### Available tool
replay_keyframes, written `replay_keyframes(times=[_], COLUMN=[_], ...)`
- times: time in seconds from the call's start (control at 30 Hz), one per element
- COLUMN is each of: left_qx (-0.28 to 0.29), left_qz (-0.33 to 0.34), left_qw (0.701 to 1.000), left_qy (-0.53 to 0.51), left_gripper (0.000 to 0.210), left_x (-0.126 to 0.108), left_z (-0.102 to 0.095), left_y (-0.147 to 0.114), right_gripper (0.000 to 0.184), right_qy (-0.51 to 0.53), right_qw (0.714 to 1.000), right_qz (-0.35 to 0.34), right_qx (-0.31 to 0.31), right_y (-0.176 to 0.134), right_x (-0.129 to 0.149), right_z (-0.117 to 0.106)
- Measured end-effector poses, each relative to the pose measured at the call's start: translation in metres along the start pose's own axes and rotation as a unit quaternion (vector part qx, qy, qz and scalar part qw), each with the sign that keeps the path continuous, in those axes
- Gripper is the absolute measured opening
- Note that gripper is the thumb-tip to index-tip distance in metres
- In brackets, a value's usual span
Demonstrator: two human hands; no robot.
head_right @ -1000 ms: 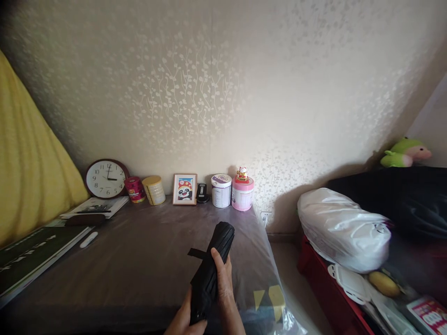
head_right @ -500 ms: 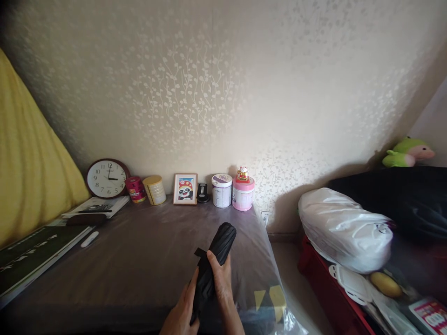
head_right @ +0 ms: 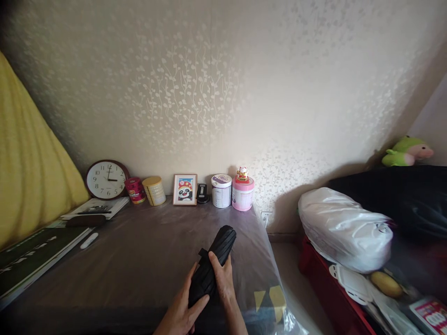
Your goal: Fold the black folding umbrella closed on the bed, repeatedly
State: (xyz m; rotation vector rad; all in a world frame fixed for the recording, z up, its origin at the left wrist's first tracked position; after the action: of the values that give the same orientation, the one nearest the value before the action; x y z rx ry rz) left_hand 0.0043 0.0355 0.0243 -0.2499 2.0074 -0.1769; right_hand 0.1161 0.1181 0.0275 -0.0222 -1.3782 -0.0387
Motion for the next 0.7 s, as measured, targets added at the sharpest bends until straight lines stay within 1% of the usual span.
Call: replay_keyframes(times=[0.03, 0.1, 0.13, 0.23, 0.27, 0.33, 0.43, 0.5, 0.6, 0.7], left_qx=[-0.044, -0.082, -0.086, -0.081, -0.082, -0.086, -0.087, -0.088, -0.094, -0.094], left_qz=[0.043, 0.079, 0.077, 0.035, 0.023, 0.014, 0.010, 0.011, 0.014, 0.010], left_qw=[0.997, 0.988, 0.985, 0.976, 0.971, 0.964, 0.957, 0.954, 0.948, 0.943], left_qy=[0.038, 0.099, 0.127, 0.201, 0.221, 0.251, 0.277, 0.287, 0.303, 0.321], left_gripper=[0.071, 0.068, 0.068, 0.067, 0.067, 0.067, 0.068, 0.068, 0.068, 0.067], left_x=[0.003, 0.007, 0.009, 0.007, 0.005, 0.001, -0.002, -0.002, -0.003, -0.004], left_z=[0.000, 0.000, 0.000, -0.001, -0.001, -0.001, 0.000, 0.001, 0.001, 0.001], left_y=[0.003, 0.006, 0.007, 0.006, 0.005, 0.004, 0.003, 0.004, 0.004, 0.004], right_gripper=[0.054, 0.053, 0.052, 0.053, 0.053, 0.049, 0.033, 0.024, 0.018, 0.018], right_qy=[-0.032, -0.092, -0.120, -0.193, -0.215, -0.245, -0.250, -0.241, -0.211, -0.171], right_qw=[0.999, 0.994, 0.989, 0.970, 0.963, 0.950, 0.930, 0.920, 0.924, 0.936], right_qz=[-0.021, -0.062, -0.082, -0.143, -0.160, -0.195, -0.251, -0.278, -0.285, -0.263], right_qx=[0.005, 0.005, -0.003, -0.035, -0.036, -0.004, 0.094, 0.137, 0.146, 0.158], right_y=[0.003, 0.009, 0.011, 0.014, 0.014, 0.013, 0.011, 0.011, 0.012, 0.011], right_x=[-0.002, -0.008, -0.012, -0.020, -0.021, -0.018, -0.009, -0.003, 0.002, 0.005], right_z=[-0.003, -0.009, -0.012, -0.016, -0.015, -0.013, -0.008, -0.007, -0.010, -0.015])
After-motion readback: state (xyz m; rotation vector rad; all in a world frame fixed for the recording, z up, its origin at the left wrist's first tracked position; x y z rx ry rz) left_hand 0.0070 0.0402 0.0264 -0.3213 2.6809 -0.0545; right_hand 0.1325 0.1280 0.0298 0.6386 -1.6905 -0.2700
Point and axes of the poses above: each hand's wrist, its own y-axis towards the middle knuckle, its own z-axis out of the palm, x = y × z, the point moved 2 cm from there along y, towards the middle knuckle, and after that the axes turned 8 degrees about -z, right-handed, at the moved point
